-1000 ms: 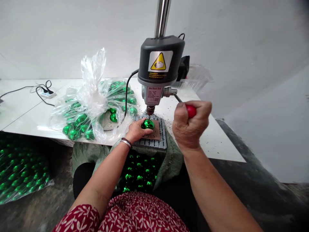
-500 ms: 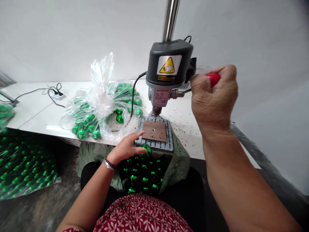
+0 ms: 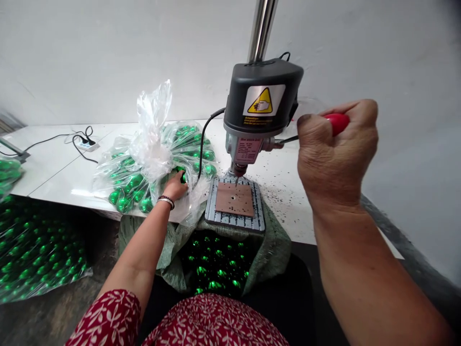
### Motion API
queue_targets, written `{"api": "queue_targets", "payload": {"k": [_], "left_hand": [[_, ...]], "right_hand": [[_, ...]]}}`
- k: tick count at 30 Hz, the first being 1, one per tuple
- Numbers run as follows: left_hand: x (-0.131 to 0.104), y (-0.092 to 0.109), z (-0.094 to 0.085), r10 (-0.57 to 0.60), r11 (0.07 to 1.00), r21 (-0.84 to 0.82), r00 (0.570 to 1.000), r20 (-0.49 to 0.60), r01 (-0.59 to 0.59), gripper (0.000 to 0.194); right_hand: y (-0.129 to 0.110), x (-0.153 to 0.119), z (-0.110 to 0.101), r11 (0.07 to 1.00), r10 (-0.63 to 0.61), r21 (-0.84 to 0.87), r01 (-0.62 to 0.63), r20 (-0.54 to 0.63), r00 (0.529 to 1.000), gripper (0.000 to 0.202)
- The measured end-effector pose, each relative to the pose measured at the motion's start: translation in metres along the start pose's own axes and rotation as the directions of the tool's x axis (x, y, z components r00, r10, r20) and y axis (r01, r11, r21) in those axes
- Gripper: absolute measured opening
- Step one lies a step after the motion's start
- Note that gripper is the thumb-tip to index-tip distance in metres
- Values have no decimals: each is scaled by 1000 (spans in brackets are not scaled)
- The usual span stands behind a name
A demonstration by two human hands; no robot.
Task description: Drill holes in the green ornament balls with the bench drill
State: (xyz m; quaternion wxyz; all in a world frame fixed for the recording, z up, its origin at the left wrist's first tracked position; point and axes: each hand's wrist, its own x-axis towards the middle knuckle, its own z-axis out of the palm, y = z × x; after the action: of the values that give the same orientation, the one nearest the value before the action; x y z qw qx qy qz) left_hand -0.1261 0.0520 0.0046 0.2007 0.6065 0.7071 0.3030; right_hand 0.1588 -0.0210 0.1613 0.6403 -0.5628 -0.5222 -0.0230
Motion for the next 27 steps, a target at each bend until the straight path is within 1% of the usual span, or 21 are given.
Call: {"api": "queue_targets", "payload": {"k": [1,2,4,5,7,9,11,12,13,14,15,17,19,21,22,24,27], "left_hand": [[-2,-1,0,-28,1000,-8,1000,3,28,55],[-6,-1,-1,-66,997,-51,998,-4,66,54],[-18,-1,-7,-136,965,-230,990,-28,126,51],[-25,-1,-12,-161,927,-347,987,-27,142,48],[-42,1,-22,-172,795,-586,985,32,158,45],[-59,6,-30,-118,624,-761,984,136,180,43],[-74,16,-33,-33,448,-867,973,229,219,45],[-81,22,-33,2,403,-884,966,258,236,49],[-86,30,-31,25,378,-892,960,279,250,53],[-91,37,-28,37,372,-892,956,290,256,58],[-94,45,-25,43,386,-887,956,290,252,64],[-99,59,-17,66,464,-859,958,278,217,69],[-101,69,-7,127,553,-815,950,286,172,67],[-100,74,5,169,597,-785,930,327,168,64],[-98,74,11,163,604,-774,921,353,190,62],[-93,75,24,107,618,-743,909,402,256,57],[-85,78,38,37,655,-671,871,489,349,44]], "right_hand": [[0,0,0,1000,-4,-1,4,-4,1000,18],[1,0,0,1000,-11,0,11,-8,1000,17],[2,-1,0,999,-33,9,33,-15,999,17],[2,-1,1,999,-39,16,39,-19,999,17],[1,-2,1,999,-35,31,36,-26,999,17],[0,-2,1,999,-13,47,14,-29,999,18],[-1,-2,1,998,11,61,-10,-30,999,19],[-1,-2,1,998,14,67,-12,-29,999,20],[0,-2,1,998,7,70,-5,-24,1000,19],[1,-2,1,997,-11,72,12,-19,1000,18],[3,-2,1,997,-33,74,34,-13,999,16],[6,-2,2,994,-67,84,67,-2,998,15],[9,-1,3,993,-67,99,66,14,998,16],[8,1,2,992,-53,114,48,36,998,15],[6,2,2,993,-43,116,37,48,998,15],[-1,7,1,995,-2,96,-4,67,998,15],[-12,17,0,996,86,22,-88,97,992,24]]}}
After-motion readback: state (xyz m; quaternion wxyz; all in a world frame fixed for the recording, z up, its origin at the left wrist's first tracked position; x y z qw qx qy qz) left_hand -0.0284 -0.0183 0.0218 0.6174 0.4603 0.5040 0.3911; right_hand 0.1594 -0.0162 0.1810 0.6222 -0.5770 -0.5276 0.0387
